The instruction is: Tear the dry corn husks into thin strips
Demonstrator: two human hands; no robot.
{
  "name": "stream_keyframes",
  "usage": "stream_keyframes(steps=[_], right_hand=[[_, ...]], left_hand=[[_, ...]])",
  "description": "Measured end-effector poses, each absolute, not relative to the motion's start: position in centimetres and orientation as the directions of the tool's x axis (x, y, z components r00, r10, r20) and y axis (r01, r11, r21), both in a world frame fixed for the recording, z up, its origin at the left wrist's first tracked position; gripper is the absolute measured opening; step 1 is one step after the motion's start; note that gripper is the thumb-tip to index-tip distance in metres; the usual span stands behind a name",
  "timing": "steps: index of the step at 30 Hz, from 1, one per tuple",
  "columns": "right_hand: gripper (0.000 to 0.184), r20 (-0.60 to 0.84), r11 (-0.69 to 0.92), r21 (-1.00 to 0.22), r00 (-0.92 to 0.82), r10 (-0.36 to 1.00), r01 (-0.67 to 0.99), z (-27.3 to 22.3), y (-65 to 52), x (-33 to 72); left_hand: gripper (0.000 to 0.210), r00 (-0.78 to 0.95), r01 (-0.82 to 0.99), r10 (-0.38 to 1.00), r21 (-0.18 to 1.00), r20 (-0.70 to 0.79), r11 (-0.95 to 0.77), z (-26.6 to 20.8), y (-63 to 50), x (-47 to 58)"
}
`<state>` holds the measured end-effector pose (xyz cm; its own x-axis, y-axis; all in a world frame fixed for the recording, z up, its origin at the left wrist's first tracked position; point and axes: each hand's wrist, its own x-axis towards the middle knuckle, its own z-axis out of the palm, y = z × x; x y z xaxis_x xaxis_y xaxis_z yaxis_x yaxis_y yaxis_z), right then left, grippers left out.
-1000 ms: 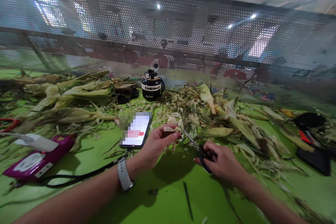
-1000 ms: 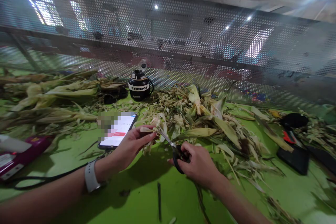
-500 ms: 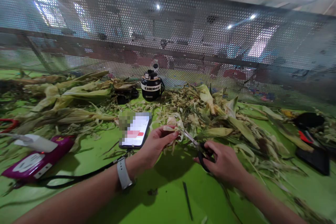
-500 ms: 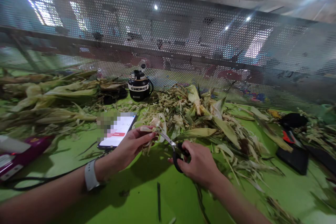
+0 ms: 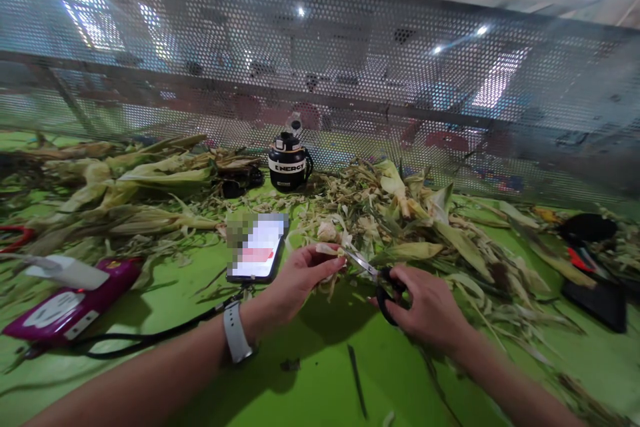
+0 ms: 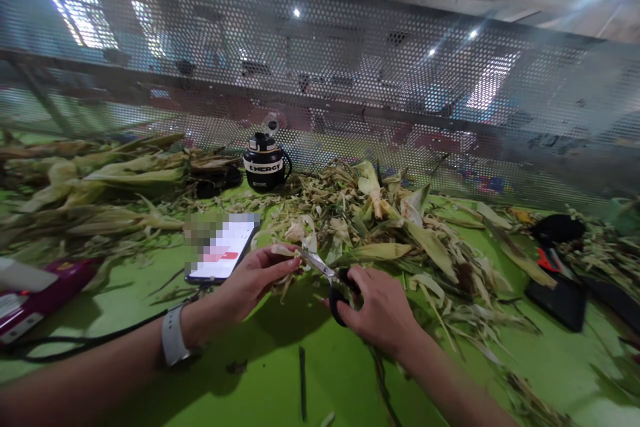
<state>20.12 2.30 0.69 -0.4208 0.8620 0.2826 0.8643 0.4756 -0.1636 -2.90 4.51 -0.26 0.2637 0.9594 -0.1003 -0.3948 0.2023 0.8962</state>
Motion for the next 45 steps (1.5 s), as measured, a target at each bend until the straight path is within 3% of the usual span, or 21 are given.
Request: stream_keyframes(steps=[10, 13, 17, 20, 27, 33, 45], right_hand=[[0.016, 0.304, 0.486, -0.184, -0.42, 0.855, 0.855, 0.7, 2.4, 20.1], [0.021, 0.285, 0.44, -0.356, -0.353, 0.891, 0.824, 1.1, 2.6, 20.2], [0.029, 0.072, 0.246, -0.677, -0.27, 0.96, 0.694, 2.0, 2.7, 20.0], [0.03, -0.072, 0.133, -0.767, -0.29, 0.954, 0.627, 2.4, 2.8, 19.9], [0.031, -0.274, 0.033, -0.788, -0.4, 0.875, 0.614, 2.5, 2.8, 19.9], [0.028, -0.27, 0.046, -0.795, -0.421, 0.866, 0.605, 2.7, 2.4, 19.9], [0.031, -0.288, 0.033, -0.783, -0.409, 0.866, 0.621, 2.7, 2.3, 19.8]], left_hand=[[0.025, 0.29, -0.365, 0.953, 0.91, -0.088, 0.195, -0.3, 4.5, -2.9], [0.026, 0.284, -0.375, 0.956, 0.909, -0.076, 0.183, -0.1, 4.6, -2.9], [0.028, 0.235, -0.363, 0.969, 0.918, -0.074, 0.158, 0.3, 4.7, -3.0], [0.027, 0.205, -0.343, 0.976, 0.929, -0.071, 0.14, 0.5, 4.9, -3.3], [0.023, 0.27, -0.285, 0.96, 0.947, -0.072, 0.151, 0.6, 4.7, -3.5], [0.022, 0.397, -0.26, 0.912, 0.94, -0.105, 0.221, 0.5, 4.5, -3.5], [0.02, 0.399, -0.277, 0.906, 0.923, -0.142, 0.266, 0.8, 4.4, -3.4]])
